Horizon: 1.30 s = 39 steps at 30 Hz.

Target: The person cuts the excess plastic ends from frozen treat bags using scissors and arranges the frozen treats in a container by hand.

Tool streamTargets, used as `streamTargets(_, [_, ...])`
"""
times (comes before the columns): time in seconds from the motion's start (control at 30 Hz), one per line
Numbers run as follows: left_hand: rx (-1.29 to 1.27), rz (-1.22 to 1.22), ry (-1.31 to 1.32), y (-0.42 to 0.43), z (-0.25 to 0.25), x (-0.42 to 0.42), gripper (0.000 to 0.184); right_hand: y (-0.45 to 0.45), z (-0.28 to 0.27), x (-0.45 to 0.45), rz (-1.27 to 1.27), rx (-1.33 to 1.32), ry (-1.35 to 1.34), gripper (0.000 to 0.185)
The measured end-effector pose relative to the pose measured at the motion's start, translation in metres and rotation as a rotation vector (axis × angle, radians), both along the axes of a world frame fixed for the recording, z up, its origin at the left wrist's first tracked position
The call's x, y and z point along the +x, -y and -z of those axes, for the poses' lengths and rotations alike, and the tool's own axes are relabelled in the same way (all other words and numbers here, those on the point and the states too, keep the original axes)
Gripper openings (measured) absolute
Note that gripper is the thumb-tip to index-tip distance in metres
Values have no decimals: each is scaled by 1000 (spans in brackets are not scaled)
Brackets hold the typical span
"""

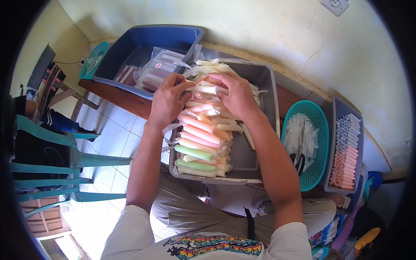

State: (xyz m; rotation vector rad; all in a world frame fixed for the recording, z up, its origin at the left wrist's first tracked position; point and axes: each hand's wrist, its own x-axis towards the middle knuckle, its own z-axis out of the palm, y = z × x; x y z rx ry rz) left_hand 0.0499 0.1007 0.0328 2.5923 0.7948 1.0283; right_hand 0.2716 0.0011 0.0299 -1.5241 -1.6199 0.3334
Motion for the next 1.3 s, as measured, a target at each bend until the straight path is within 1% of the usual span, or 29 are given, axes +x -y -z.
streamTargets(0.07, [35, -23, -64, -1, -3, 3, 28, -2, 4, 2, -14, 25, -64, 56])
streamTargets(0.2, [40, -19, -86, -5, -3, 5, 30, -2, 5, 5, -24, 41, -15, 55])
streamTargets(0.27, [7, -13, -73, -2, -6, 3, 31, 0, 2, 5, -57, 55, 47, 51])
streamTargets(0.3, [10, -12, -73, -3, -5, 2, 31, 1, -1, 4, -56, 57, 47, 51])
streamTargets(0.37, [-19, -18, -14, -5, -3, 0, 31, 4, -6, 1, -72, 65, 60, 44])
streamTargets(0.5, [-80, -45, -1, -9, -4, -9, 30, 6, -9, 2, -105, 80, 51, 39])
streamTargets(0.57, [-98, -71, 41, -10, -2, -12, 27, 7, -14, -5, -110, 179, 49, 36])
streamTargets(0.6, [-97, -75, 43, -10, -2, -13, 27, 5, -16, -9, -114, 179, 51, 36])
streamTargets(0.67, [-103, -74, 78, -11, -1, -13, 24, 0, -18, -17, -83, 206, 179, 31])
streamTargets(0.7, [-103, -77, 79, -12, -1, -13, 24, -4, -16, -19, -86, 207, 180, 31])
streamTargets(0.77, [-107, -74, 115, -12, 1, -10, 21, -12, -11, -20, -78, 191, 289, 23])
streamTargets(0.8, [-106, -75, 115, -11, 0, -10, 21, -12, -13, -22, -80, 192, 289, 23])
streamTargets(0.87, [-88, -101, 95, -10, -2, -9, 19, -14, -18, -27, -50, 98, 353, 13])
streamTargets(1.0, [-85, -115, 99, -12, 2, -7, 15, -19, -17, -29, -4, 67, 405, 11])
streamTargets(1.1, [-54, -116, 73, -14, 3, -6, 19, -20, -19, -28, -40, -2, 431, 13])
streamTargets(1.17, [-52, -110, 73, -13, 3, -7, 19, -20, -18, -29, 7, -23, 393, 20])
streamTargets(1.3, [-51, -118, 68, -13, 3, -5, 19, -21, -11, -29, 21, 10, 403, 19])
